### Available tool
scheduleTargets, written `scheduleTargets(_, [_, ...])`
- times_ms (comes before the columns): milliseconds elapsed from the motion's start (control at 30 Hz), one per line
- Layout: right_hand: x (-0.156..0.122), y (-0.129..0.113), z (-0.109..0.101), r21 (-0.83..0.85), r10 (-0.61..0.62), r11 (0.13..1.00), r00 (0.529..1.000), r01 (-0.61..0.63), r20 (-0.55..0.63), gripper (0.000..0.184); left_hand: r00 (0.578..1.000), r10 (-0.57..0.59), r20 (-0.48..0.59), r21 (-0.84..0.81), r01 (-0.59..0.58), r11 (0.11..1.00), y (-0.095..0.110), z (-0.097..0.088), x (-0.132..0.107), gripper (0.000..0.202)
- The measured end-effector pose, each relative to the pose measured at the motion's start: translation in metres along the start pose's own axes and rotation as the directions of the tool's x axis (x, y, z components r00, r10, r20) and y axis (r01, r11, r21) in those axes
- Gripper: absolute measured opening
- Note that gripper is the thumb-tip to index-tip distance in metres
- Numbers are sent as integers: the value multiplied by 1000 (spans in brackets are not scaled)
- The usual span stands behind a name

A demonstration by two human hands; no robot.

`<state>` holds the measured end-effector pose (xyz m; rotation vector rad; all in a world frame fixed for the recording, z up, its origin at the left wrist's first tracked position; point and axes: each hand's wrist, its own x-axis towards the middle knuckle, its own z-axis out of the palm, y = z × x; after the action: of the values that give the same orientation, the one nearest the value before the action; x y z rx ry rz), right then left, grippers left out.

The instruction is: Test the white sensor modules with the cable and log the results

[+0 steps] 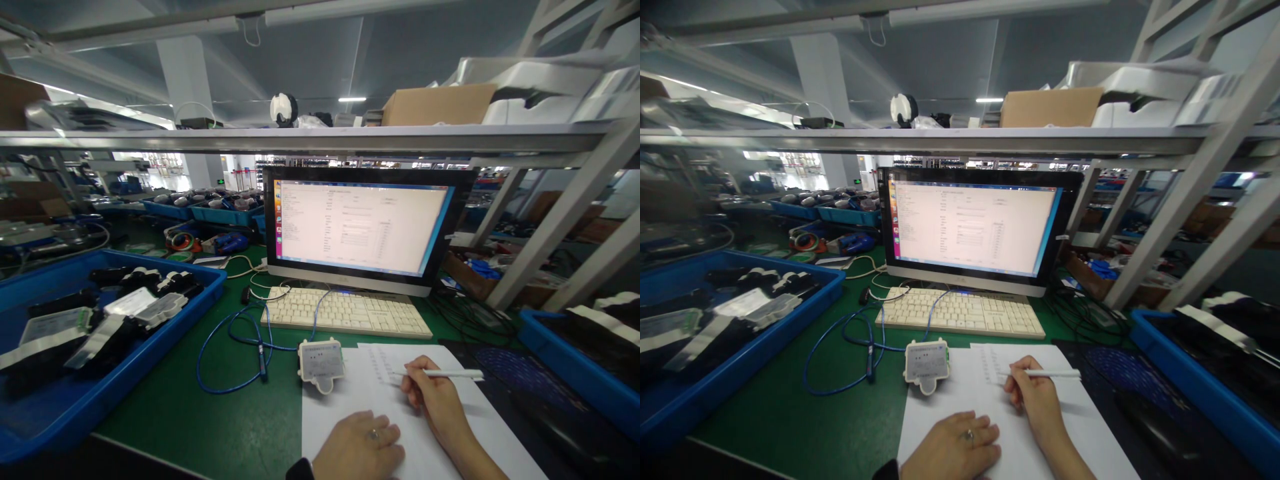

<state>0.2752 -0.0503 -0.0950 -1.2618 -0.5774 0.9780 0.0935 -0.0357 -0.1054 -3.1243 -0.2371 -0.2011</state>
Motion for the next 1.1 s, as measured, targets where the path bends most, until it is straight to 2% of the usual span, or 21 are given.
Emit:
scheduleTargets(133, [-1,-1,1,-2,-15,1000,1000,15,15,52,1000,-29,10,-16,29,999,1,-6,0,34])
scheduleTargets(300, [0,-3,1,-72,-46,996,999,47,13,49,995,-74,61,-157,83,984,8,-30,-4,31])
scheduleTargets(433, [0,-7,0,-197,-106,976,994,96,-38,45,987,-163,-8,-272,155,950,14,-43,-9,30])
scheduleTargets(833, [-7,-6,-2,-445,-249,875,965,190,-77,23,987,-153,-50,-265,135,955,16,-40,-10,26])
scheduleTargets(1100, [-8,-4,-2,-502,-212,850,976,161,-47,22,985,-146,-89,-250,120,961,18,-40,-8,24])
